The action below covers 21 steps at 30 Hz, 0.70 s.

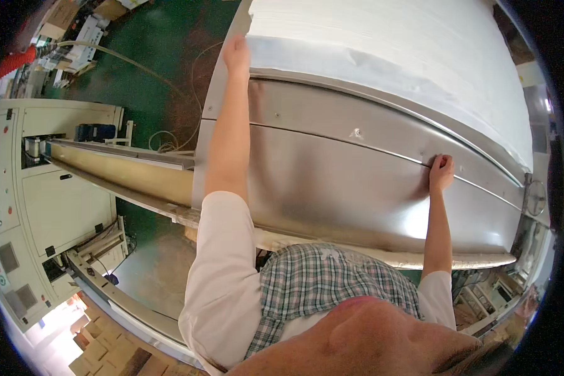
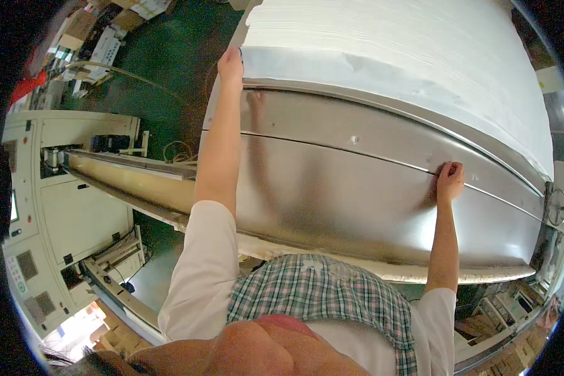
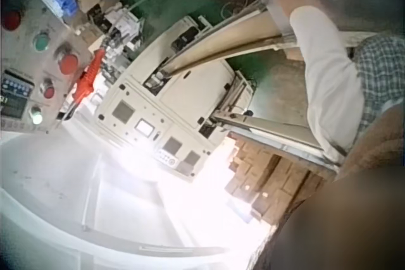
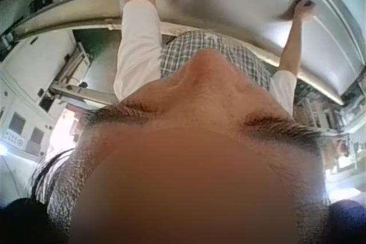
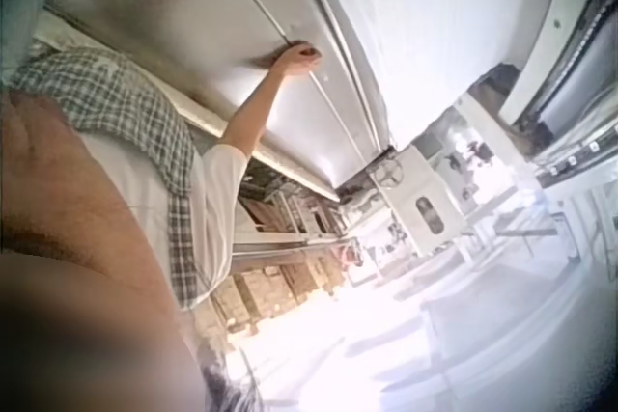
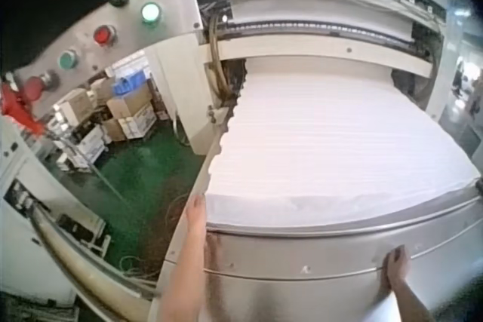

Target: Operating an industrial machine to process large sheets of white material, including feeding the sheets into the machine and using a touchscreen control panel.

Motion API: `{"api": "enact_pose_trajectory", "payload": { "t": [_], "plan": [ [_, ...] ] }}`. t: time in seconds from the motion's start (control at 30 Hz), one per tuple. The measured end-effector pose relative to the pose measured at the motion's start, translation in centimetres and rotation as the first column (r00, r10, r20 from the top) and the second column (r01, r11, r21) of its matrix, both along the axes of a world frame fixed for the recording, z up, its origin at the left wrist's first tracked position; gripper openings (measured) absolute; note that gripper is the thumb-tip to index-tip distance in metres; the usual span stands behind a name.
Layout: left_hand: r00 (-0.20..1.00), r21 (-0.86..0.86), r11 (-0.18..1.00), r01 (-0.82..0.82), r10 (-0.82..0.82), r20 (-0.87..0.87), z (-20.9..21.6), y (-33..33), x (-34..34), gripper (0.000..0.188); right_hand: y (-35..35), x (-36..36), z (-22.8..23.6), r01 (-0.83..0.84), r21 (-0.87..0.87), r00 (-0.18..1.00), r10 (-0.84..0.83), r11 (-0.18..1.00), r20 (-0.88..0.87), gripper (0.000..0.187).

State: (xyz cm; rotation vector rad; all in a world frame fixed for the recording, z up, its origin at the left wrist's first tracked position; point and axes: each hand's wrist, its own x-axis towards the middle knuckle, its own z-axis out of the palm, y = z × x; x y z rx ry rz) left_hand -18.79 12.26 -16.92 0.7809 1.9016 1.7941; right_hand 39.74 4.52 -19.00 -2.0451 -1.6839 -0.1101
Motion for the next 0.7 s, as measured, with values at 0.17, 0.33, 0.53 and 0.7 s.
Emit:
{"api": "enact_pose_trajectory", "payload": {
  "t": [0.17, 0.33, 0.53, 0.7],
  "plan": [
    [1.000, -0.067, 0.998, -0.016, 0.015, -0.019, 0.1, -0.3, -0.2, 0.027, 0.2, 0.1, 0.1, 0.004, -0.016, 1.000, -0.004, 1.000, 0.003, 0.020],
    [0.999, 0.020, 0.999, 0.044, -0.043, -0.027, 0.1, -0.5, -0.6, 0.031, 0.3, -0.2, 0.3, 0.022, -0.044, 1.000, -0.021, 0.999, 0.021, 0.021],
    [0.991, -0.073, 0.990, 0.117, -0.121, -0.049, -0.2, -0.3, -1.1, 0.035, 0.0, -0.6, 0.6, 0.021, -0.032, 0.999, -0.020, 0.999, 0.031, 0.021],
    [0.909, -0.209, 0.970, 0.126, -0.198, -0.368, -1.3, -0.6, -2.0, 0.057, 0.1, -0.5, 0.0, 0.007, -0.001, 0.998, -0.007, 1.000, 0.059, 0.019]
  ]
}}
